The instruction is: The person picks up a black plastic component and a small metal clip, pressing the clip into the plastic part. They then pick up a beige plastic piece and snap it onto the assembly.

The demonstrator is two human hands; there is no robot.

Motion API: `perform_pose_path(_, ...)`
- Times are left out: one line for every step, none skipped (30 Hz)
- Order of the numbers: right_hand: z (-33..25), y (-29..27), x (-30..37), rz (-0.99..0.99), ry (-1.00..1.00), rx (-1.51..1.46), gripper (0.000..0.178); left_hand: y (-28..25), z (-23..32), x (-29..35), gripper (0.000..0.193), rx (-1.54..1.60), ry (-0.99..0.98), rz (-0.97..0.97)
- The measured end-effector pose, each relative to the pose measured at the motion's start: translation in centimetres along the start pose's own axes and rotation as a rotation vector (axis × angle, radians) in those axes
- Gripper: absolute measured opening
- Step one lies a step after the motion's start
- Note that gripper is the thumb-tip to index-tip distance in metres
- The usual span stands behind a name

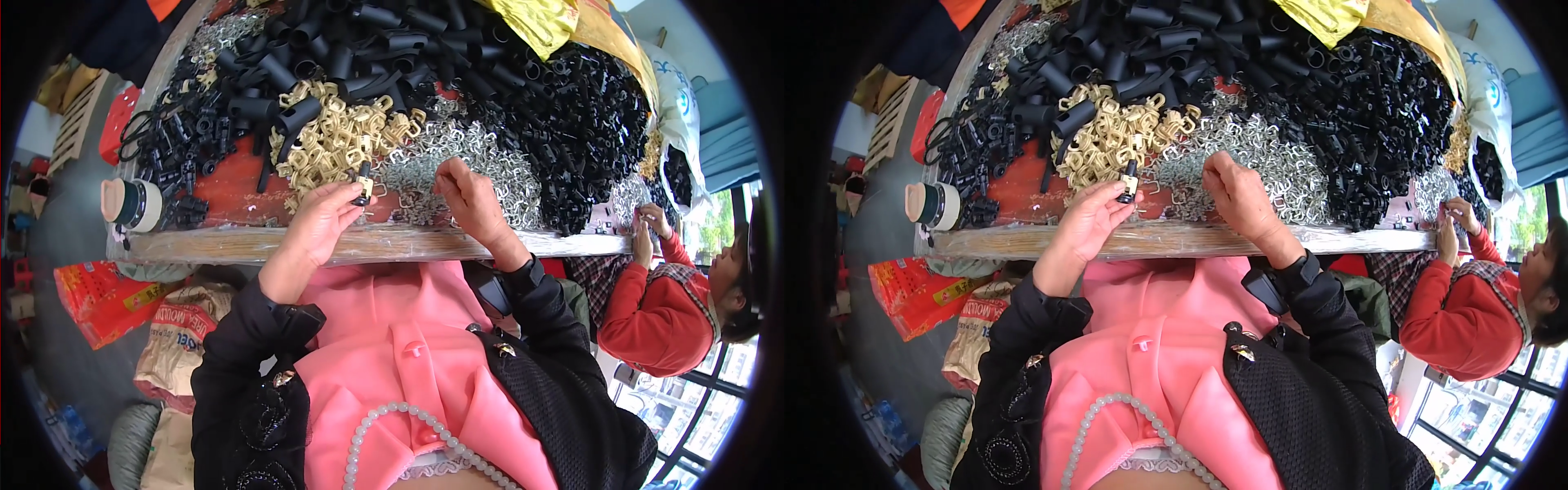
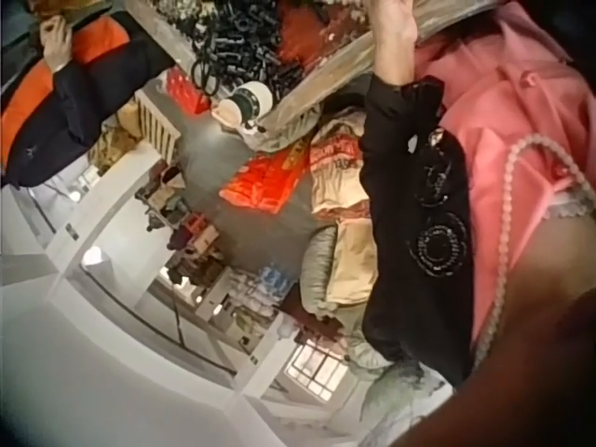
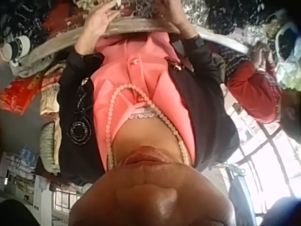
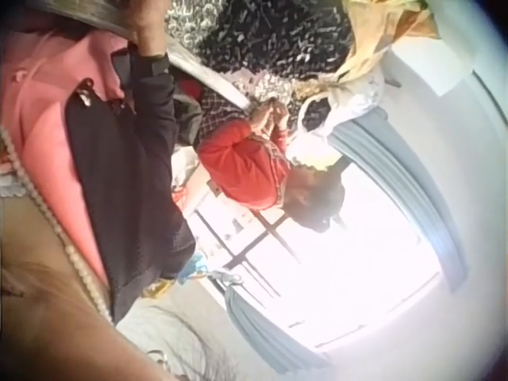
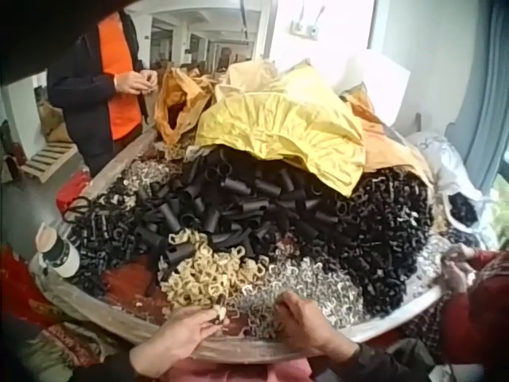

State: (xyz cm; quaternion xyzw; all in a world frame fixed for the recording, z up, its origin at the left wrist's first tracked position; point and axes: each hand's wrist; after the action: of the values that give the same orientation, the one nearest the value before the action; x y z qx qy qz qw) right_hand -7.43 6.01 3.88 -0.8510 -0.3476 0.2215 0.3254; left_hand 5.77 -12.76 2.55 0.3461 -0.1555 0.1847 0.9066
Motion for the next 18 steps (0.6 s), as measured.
perform_pose_path(0.0, -0.1, 0.2, -0.016, 0.058, -0.068, 0.005, 0.2, -0.4, -0.3, 0.016, 0.022, -0.003, -0.015)
perform_pose_path(0.0, -0.2, 0.3, -0.032, 0.116, -0.137, 0.005, 0.4, -0.7, -0.6, 0.016, 0.044, -0.007, -0.029)
perform_pose_path(0.0, -0.4, 0.4, -0.048, 0.175, -0.208, 0.006, 0.7, -0.9, -0.8, 0.016, 0.040, -0.011, -0.038)
perform_pose_path(0.2, -0.5, 0.5, -0.039, 0.180, -0.206, 0.006, 1.0, -1.2, -1.0, 0.016, 0.059, -0.018, -0.046)
perform_pose_path(0.5, -0.5, 0.7, -0.060, 0.236, -0.354, 0.006, 1.3, -1.3, -1.2, 0.015, 0.078, -0.025, -0.052)
perform_pose_path(0.7, -0.5, 0.7, -0.081, 0.291, -0.503, 0.006, 1.5, -1.4, -1.4, 0.015, 0.097, -0.033, -0.058)
perform_pose_path(0.9, -0.6, 0.8, -0.102, 0.344, -0.653, 0.006, 1.7, -1.5, -1.5, 0.015, 0.093, -0.038, -0.062)
perform_pose_path(1.1, -0.7, 0.9, -0.095, 0.350, -0.655, 0.006, 1.9, -1.5, -1.6, 0.015, 0.102, -0.037, -0.055)
perform_pose_path(1.2, -0.8, 1.0, -0.094, 0.376, -0.753, 0.006, 2.0, -1.5, -1.7, 0.015, 0.110, -0.035, -0.047)
perform_pose_path(1.2, -0.9, 1.1, -0.094, 0.402, -0.852, 0.006, 2.2, -1.6, -1.8, 0.015, 0.118, -0.033, -0.039)
perform_pose_path(1.3, -1.0, 1.2, -0.094, 0.426, -0.951, 0.006, 2.2, -1.6, -1.9, 0.015, 0.113, -0.040, -0.040)
perform_pose_path(1.4, -1.0, 1.3, -0.087, 0.431, -0.956, 0.006, 2.2, -1.6, -1.9, 0.015, 0.112, -0.042, -0.040)
perform_pose_path(1.5, -0.9, 1.4, -0.083, 0.426, -0.993, 0.006, 2.3, -1.6, -2.0, 0.015, 0.110, -0.045, -0.040)
perform_pose_path(1.6, -1.0, 1.5, -0.079, 0.420, -1.030, 0.006, 2.3, -1.6, -2.0, 0.016, 0.107, -0.048, -0.040)
perform_pose_path(1.7, -1.0, 1.6, -0.075, 0.414, -1.067, 0.006, 2.4, -1.5, -2.0, 0.016, 0.100, -0.056, -0.042)
perform_pose_path(1.8, -1.2, 1.8, -0.066, 0.418, -1.072, 0.006, 2.5, -1.4, -1.9, 0.016, 0.094, -0.047, -0.033)
perform_pose_path(1.8, -1.5, 2.0, -0.070, 0.406, -1.052, 0.006, 2.7, -1.3, -1.9, 0.016, 0.088, -0.039, -0.024)
perform_pose_path(1.8, -1.8, 2.2, -0.076, 0.393, -1.031, 0.006, 2.8, -1.2, -1.7, 0.016, 0.084, -0.029, -0.014)
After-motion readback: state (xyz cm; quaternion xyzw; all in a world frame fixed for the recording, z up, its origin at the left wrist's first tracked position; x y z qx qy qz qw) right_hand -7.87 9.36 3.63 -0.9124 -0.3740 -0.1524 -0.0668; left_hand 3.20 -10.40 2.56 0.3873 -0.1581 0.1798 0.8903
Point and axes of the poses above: each hand's wrist, its own x-axis away from the middle knuckle, its own y-axis out of the palm, z = x × y, and after that the axes turned 3 degrees about y, right-handed
